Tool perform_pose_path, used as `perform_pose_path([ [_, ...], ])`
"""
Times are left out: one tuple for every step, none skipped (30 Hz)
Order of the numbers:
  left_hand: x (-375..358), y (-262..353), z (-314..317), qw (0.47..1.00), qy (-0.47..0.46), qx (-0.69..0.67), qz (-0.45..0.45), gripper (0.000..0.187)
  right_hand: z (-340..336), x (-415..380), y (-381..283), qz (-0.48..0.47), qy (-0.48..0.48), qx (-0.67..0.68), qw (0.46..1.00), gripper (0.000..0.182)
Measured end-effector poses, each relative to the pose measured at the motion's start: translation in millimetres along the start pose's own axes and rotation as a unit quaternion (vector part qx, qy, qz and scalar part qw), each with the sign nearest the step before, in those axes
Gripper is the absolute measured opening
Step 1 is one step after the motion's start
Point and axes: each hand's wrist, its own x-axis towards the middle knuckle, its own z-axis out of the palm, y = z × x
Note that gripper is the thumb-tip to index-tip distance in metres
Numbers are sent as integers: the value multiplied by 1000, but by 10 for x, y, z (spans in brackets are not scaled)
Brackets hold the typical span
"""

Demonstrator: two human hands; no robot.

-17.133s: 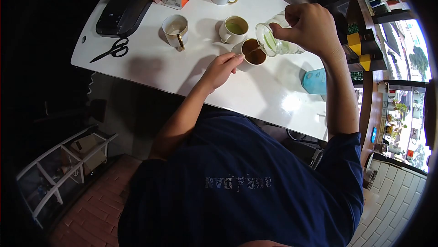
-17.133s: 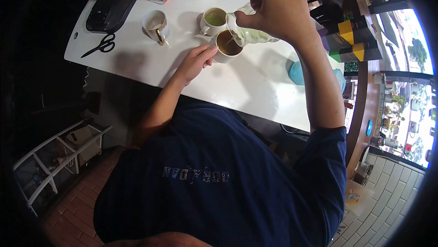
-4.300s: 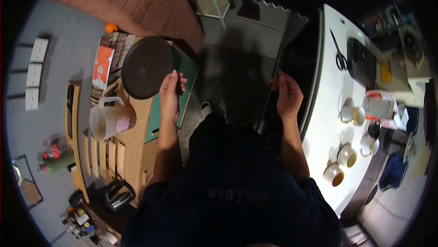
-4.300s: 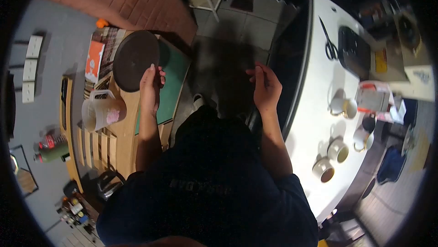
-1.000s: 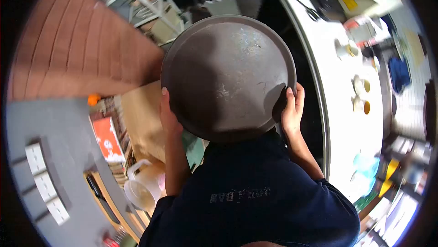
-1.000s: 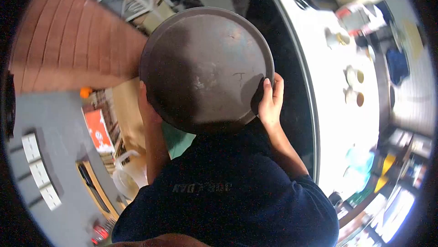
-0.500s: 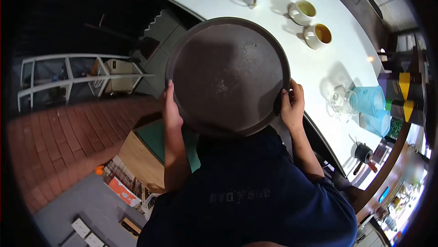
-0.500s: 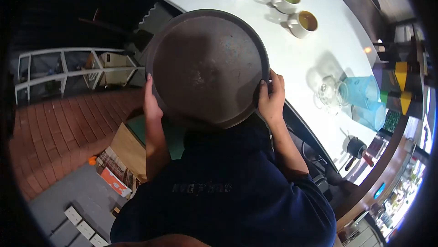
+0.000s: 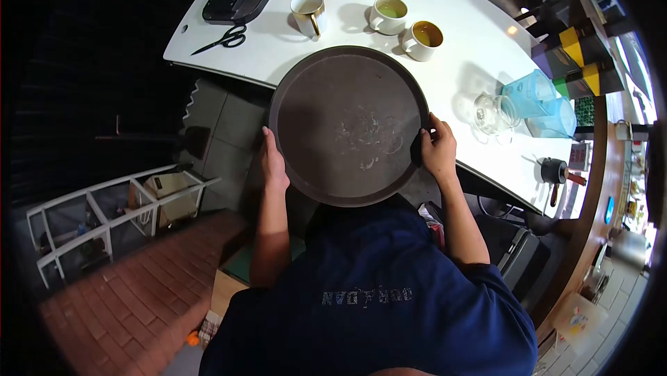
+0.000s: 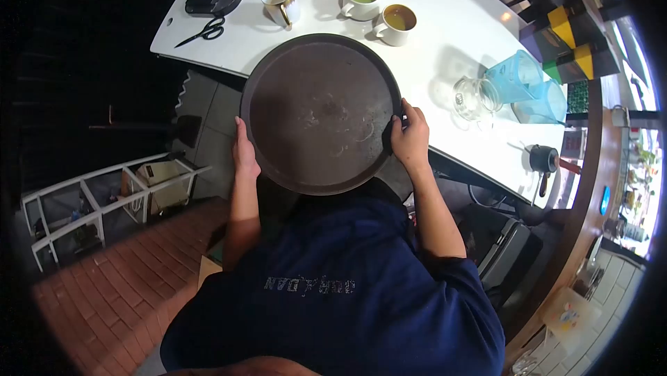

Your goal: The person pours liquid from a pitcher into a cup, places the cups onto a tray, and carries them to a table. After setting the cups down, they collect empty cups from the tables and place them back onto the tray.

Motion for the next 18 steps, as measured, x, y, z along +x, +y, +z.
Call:
perform_pose_path([
  [59, -2, -4, 1000, 9, 23, -9, 70, 0, 3, -36, 1, 8, -4, 1000, 41],
  [140, -20, -32, 1000, 0, 23, -9, 70, 1, 9, -70, 19, 0, -1, 1000, 40],
  [226, -39, -54, 1000, -11, 22, -13, 70, -2, 17, -91, 38, -8, 2, 999, 40],
  [300, -62, -73, 999, -22, 21, -15, 70, 7, 23, -96, 40, -2, -2, 999, 40],
  [326, -41, -57, 999, -29, 21, -15, 70, 32, 36, -86, 31, 1, -7, 1000, 40],
  [344, -17, -43, 999, -35, 26, -15, 70, 54, 53, -76, 20, 3, -10, 1000, 40],
  [363, 11, -33, 999, -40, 31, -14, 71, 72, 75, -74, 20, 8, -12, 1000, 40],
  [392, 26, -27, 998, -44, 31, -12, 71, 90, 96, -73, 28, 6, -22, 999, 40],
  [432, 24, -20, 998, -41, 46, -12, 71, 103, 110, -74, 35, 3, -31, 999, 40],
  [478, 13, -9, 997, -37, 60, -13, 71, 112, 128, -73, 35, 6, -31, 999, 40],
  [537, -10, -21, 997, -40, 60, -10, 71, 117, 147, -76, 39, 4, -49, 998, 41],
  [602, -40, -39, 997, -56, 48, -13, 72, 118, 167, -76, 43, 1, -66, 997, 41],
  [662, -70, -55, 997, -72, 37, -17, 72, 120, 185, -74, 42, 4, -66, 997, 41],
  [692, -73, -49, 996, -74, 38, -16, 72, 123, 202, -77, 48, 4, -71, 996, 41],
  [719, -79, -44, 996, -78, 33, -17, 72, 123, 216, -82, 53, 4, -76, 996, 40],
  [740, -90, -43, 996, -82, 30, -18, 72, 120, 230, -90, 54, 6, -75, 996, 40],
  [757, -100, -36, 996, -83, 32, -19, 72, 109, 251, -116, 65, -1, -71, 995, 40],
  [769, -107, -37, 996, -88, 25, -19, 73, 102, 265, -131, 75, -7, -66, 995, 40],
])
